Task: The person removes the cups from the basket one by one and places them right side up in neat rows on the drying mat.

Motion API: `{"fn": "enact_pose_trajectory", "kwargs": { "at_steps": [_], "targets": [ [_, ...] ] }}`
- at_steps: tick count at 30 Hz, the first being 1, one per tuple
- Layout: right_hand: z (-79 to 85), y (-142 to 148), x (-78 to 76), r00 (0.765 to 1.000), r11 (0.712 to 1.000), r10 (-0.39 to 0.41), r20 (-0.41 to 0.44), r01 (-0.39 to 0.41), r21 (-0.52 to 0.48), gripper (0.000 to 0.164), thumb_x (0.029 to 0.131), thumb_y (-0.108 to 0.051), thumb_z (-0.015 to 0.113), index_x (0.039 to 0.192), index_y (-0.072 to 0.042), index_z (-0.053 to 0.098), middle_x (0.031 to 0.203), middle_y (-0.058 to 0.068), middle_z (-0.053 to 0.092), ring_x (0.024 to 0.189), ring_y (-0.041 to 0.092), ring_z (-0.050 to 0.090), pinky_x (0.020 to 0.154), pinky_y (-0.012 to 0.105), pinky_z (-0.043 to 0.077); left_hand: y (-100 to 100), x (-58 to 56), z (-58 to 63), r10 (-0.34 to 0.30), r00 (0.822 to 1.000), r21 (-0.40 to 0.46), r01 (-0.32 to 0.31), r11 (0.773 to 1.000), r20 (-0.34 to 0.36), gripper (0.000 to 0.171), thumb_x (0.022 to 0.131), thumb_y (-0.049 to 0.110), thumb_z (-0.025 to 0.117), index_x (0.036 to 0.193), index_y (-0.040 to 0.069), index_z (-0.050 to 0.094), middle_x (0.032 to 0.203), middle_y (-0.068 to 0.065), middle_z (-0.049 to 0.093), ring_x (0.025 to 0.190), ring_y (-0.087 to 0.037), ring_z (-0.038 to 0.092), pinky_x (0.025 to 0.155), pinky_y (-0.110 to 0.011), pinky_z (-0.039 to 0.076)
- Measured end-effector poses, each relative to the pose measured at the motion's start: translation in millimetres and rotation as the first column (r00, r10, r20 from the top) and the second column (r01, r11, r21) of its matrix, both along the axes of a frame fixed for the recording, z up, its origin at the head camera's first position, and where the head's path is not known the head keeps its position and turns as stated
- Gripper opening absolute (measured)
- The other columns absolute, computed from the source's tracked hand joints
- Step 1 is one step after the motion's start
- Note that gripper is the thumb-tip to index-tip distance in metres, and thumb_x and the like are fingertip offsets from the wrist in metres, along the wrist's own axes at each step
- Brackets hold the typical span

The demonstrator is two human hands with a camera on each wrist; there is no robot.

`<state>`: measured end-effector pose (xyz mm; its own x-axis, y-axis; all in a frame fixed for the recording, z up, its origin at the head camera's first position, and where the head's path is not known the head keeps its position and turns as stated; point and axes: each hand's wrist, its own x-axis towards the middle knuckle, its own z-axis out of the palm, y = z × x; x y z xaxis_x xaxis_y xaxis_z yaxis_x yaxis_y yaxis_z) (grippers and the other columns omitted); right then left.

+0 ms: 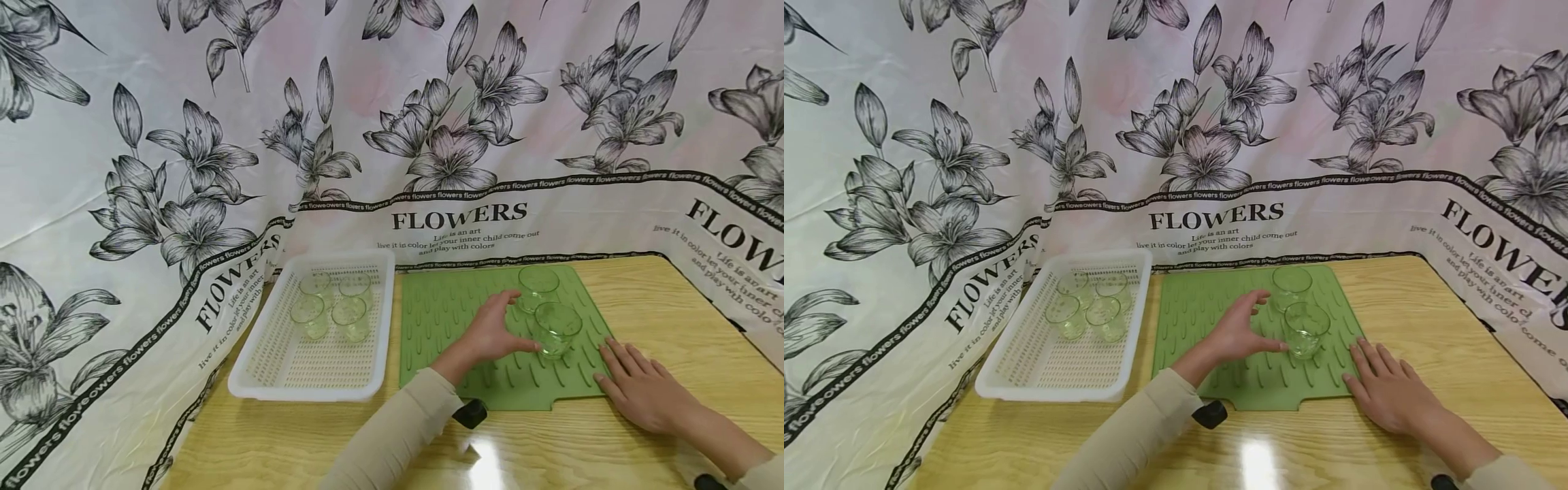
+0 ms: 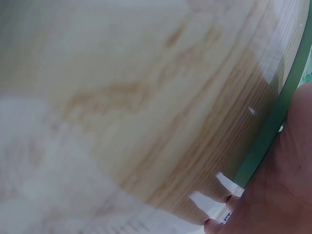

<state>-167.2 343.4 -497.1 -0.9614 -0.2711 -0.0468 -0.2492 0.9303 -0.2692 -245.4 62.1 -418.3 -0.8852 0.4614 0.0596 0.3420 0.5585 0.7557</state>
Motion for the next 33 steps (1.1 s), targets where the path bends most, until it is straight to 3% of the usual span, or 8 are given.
{"fn": "enact_pose_trajectory", "kwargs": {
  "at_steps": [14, 33],
  "targets": [
    [-2.3, 4, -2.2, 1.000, 1.000, 0.003, 0.021, -0.003, -0.023, 0.071, 0.113, -0.041, 0.032, 0.158, 0.011, 0.017, 0.163, 0.035, 0.011, 0.145, 0.062, 0.010, 0.108, 0.081, 0.012, -25, 11.7, 24.2, -0.025, 0.999, -0.019, 0.024, 1.000, -0.043, 0.059, 0.092, 0.031, 0.078, 0.145, 0.019, 0.053, 0.137, 0.001, 0.060, 0.123, -0.016, 0.057, 0.095, -0.026, 0.051],
    [-8.7, 5, -5.0, 1.000, 0.999, 0.009, 0.017, -0.008, -0.038, 0.071, 0.112, -0.041, 0.032, 0.158, 0.011, 0.015, 0.164, 0.035, 0.010, 0.147, 0.061, 0.005, 0.107, 0.082, 0.012, -68, 24.3, 50.2, -0.029, 0.994, -0.072, 0.021, 0.997, -0.107, 0.052, 0.097, 0.029, 0.072, 0.143, 0.013, 0.055, 0.141, -0.003, 0.058, 0.127, -0.019, 0.055, 0.105, -0.029, 0.047]
  ]
}}
